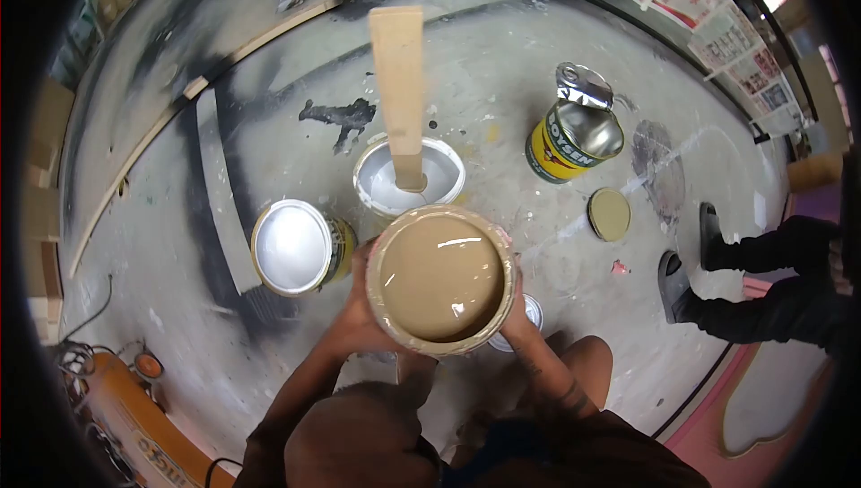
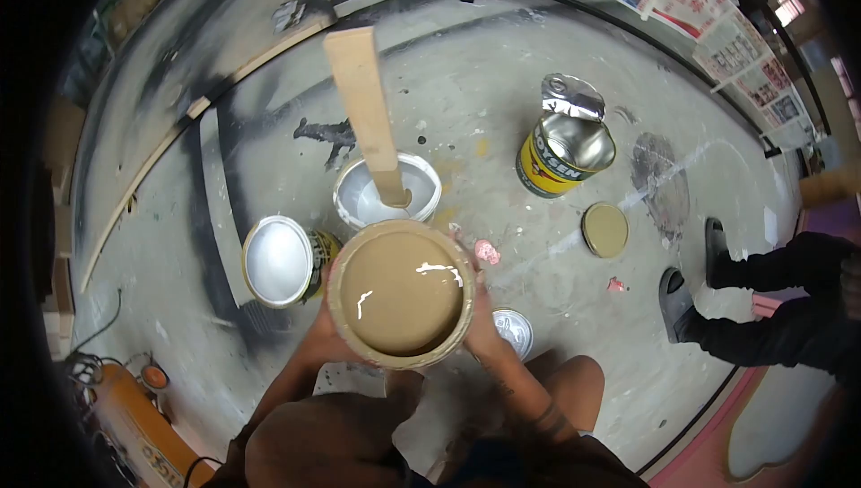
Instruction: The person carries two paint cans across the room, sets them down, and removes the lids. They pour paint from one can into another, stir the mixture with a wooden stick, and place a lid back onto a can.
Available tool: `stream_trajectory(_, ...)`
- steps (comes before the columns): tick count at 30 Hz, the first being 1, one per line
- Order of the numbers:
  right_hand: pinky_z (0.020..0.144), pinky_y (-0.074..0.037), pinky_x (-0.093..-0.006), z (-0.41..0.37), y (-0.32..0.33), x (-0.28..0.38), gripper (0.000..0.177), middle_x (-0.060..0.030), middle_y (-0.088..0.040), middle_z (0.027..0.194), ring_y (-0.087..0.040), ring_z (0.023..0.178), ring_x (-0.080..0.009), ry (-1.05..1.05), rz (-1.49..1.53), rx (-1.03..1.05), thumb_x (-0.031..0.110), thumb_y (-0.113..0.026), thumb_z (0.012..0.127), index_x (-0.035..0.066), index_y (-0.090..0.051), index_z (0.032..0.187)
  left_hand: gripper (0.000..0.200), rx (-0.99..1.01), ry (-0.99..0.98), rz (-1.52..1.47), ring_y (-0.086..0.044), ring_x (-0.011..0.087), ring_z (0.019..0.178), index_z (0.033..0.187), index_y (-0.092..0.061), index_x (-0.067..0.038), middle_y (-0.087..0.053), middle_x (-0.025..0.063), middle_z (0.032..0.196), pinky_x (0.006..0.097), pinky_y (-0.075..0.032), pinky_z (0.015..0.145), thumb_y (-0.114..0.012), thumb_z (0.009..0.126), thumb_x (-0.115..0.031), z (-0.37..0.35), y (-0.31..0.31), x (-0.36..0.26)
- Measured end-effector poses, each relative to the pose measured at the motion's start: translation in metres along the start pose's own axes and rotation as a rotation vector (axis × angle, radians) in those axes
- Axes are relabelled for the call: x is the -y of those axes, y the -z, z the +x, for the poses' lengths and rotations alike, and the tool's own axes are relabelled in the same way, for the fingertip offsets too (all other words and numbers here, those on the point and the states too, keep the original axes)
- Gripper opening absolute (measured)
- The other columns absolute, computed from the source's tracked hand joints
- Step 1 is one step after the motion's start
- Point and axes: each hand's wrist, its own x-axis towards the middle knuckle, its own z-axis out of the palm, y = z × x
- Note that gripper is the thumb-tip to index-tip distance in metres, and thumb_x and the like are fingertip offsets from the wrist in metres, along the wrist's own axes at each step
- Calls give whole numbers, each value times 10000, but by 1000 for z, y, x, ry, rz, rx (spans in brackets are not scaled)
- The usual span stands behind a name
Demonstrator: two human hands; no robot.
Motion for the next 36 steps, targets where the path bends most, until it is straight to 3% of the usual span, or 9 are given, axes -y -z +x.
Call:
stream_trajectory(2, 1189, -273, -409, 1, -11, 10, 628, -134, -347, 1560, -352, 1429, -255, 252, -473, 144, 448, -412, 1062, 44, -294, 1529, 1534, 56, 81, -26, -258, 355, 1450, 1565, -99, -35, -241, 174, 1512, 457, -268, 1192, -1016, 393, -408, -6, 18, 4)
stream_trajectory(5, 1202, -197, -421, 2, -21, 0, 755, -137, -327, 1532, -275, 1451, -261, 90, -87, 190, 605, -149, 1040, 53, -260, 1544, 1547, 103, 151, -23, -245, 348, 1457, 1572, -112, -31, -213, 176, 1541, 465, -256, 1195, -1014, 373, -406, -19, 40, 30)
stream_trajectory(11, 1191, -167, -463, 5, -27, 13, 821, -243, -313, 1457, -275, 1423, -364, 142, -257, 243, 597, -128, 1035, -57, -247, 1515, 1132, -32, -11, -85, -471, 220, 1324, 1500, -400, -52, -487, 86, 1481, 413, -389, 1115, -997, 556, -237, -50, 65, 69)
stream_trajectory(13, 1193, -155, -471, 5, -27, 11, 789, -268, -296, 1457, -264, 1418, -397, 159, -375, 276, 557, -132, 1047, -70, -243, 1512, 922, -48, 237, -179, -476, 211, 1325, 1510, -392, -63, -481, 85, 1492, 406, -406, 1109, -890, 744, -192, -75, 84, 107)
stream_trajectory(14, 1191, -148, -478, 5, -29, 13, 752, -278, -273, 1476, -257, 1416, -413, 158, -341, 286, 515, -156, 1059, -78, -223, 1516, 723, -133, 593, -403, -476, 209, 1333, 1508, -399, -70, -479, 85, 1497, 405, -421, 1105, -752, 895, -215, -115, 110, 195)
stream_trajectory(15, 1191, -148, -478, 2, -32, 13, 752, -278, -273, 1476, -257, 1416, -413, 155, -329, 275, 515, -156, 1059, -78, -223, 1516, 723, -125, 602, -392, -476, 209, 1333, 1508, -399, -70, -479, 85, 1497, 405, -421, 1105, -752, 895, -215, -99, 110, 160)
stream_trajectory(17, 1188, -148, -482, 1, -38, 14, 736, -283, -265, 1480, -250, 1417, -412, 152, -255, 253, 498, -181, 1063, -76, -207, 1522, 1293, 21, 373, -365, -343, 250, 1418, 1539, -311, -3, -371, 126, 1561, 430, -253, 1182, -1008, 495, -316, -72, 104, 83)
stream_trajectory(25, 1192, -133, -497, 17, -48, 27, 685, -293, -205, 1489, -214, 1427, -424, 69, -217, 289, 442, -189, 1077, -56, -143, 1544, 1204, -45, 380, -471, -459, 226, 1322, 1509, -367, 0, -504, 107, 1466, 400, -342, 1132, -1009, 524, -260, -42, 114, 52)
stream_trajectory(36, 1186, -139, -490, 19, -60, 28, 632, -295, -290, 1435, -245, 1405, -432, -40, -168, 134, 391, -172, 1089, -55, -185, 1537, 1369, -79, 482, -474, -484, 203, 1299, 1494, -375, 13, -541, 108, 1424, 388, -370, 1111, -1051, 338, -271, -16, 120, 19)
